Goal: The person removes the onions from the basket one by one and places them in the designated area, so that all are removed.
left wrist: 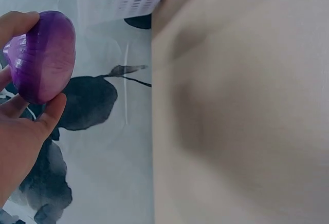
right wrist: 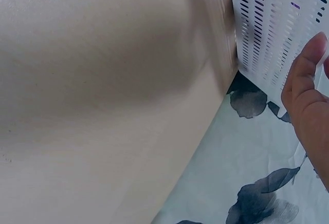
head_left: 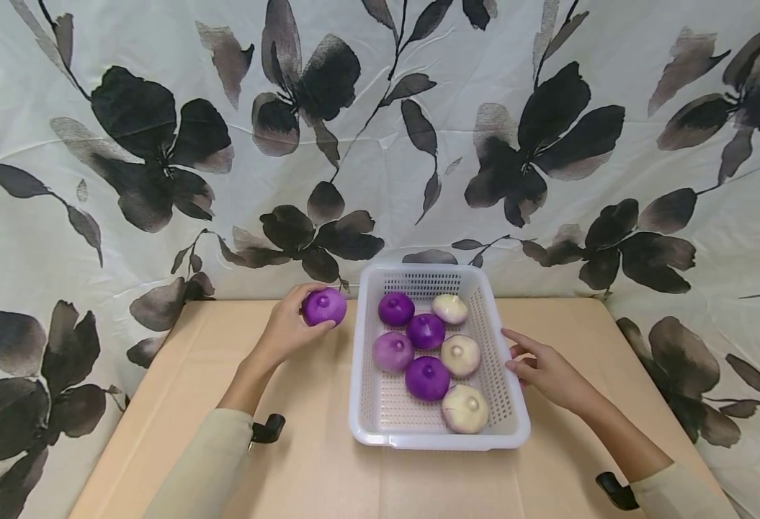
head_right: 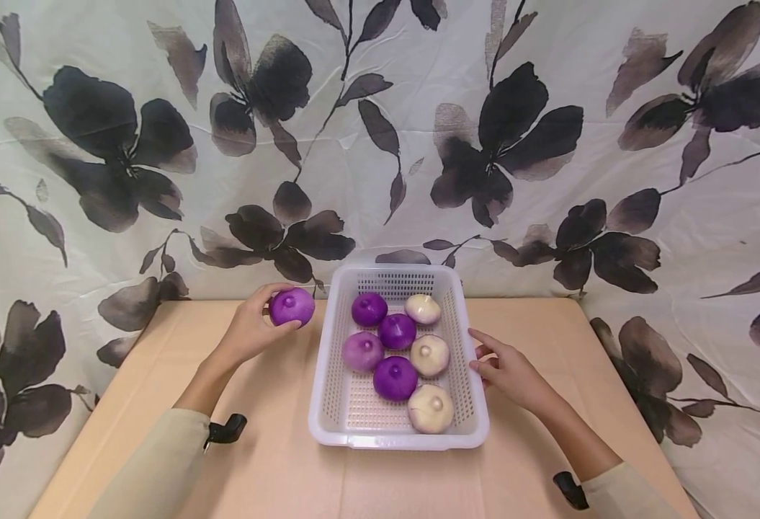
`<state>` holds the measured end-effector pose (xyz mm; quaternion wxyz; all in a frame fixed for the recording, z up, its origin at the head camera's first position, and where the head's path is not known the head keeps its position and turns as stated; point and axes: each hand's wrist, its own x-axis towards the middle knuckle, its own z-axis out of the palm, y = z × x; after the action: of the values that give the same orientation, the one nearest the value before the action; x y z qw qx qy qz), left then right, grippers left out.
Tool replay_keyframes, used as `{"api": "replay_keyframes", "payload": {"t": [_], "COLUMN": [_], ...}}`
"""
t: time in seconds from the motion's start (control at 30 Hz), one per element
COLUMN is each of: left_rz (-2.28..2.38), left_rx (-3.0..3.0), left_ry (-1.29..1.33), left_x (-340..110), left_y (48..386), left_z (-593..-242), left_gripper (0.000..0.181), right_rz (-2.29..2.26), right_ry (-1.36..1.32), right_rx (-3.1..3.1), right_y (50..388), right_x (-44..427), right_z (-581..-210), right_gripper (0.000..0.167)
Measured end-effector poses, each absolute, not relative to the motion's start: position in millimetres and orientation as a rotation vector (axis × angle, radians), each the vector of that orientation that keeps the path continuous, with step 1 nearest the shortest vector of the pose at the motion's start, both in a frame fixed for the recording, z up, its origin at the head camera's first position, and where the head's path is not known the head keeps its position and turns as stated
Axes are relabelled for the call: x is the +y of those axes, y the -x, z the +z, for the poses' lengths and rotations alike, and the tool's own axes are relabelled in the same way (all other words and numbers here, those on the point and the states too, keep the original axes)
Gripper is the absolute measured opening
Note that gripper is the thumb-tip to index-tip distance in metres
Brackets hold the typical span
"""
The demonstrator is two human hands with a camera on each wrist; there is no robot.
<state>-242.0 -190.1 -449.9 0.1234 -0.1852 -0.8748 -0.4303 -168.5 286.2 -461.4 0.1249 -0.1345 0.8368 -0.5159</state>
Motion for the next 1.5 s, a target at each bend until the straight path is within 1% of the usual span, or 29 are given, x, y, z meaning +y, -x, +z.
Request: {"api": "replay_keyframes", "payload": {"t": [0.43,1.13,1.5], "left_rz": [-1.225,-1.356,-1.370], "left_rx": [-2.604,-2.731,-2.750], "left_ry": [0.401,0.110,0.059], "left_x": [-194.8,-197.9,-195.5], "left_y": [260.3,279.3,279.8], "left_z": [-475.4,-515.8,-519.3], "left_gripper": [0.070,0.073,0.073], "right_rz": [-1.496,-1.506,-1.485], "right_ry": [0.392,0.393,0.382], "right_rx": [2.455,2.465,2.475], "right_y": [170.6,169.1,169.8], "right_x": [287.0,286.7,287.5], "right_z": [-460.0,-460.3,-461.5], "right_gripper": [0.062,0.061,0.061]}}
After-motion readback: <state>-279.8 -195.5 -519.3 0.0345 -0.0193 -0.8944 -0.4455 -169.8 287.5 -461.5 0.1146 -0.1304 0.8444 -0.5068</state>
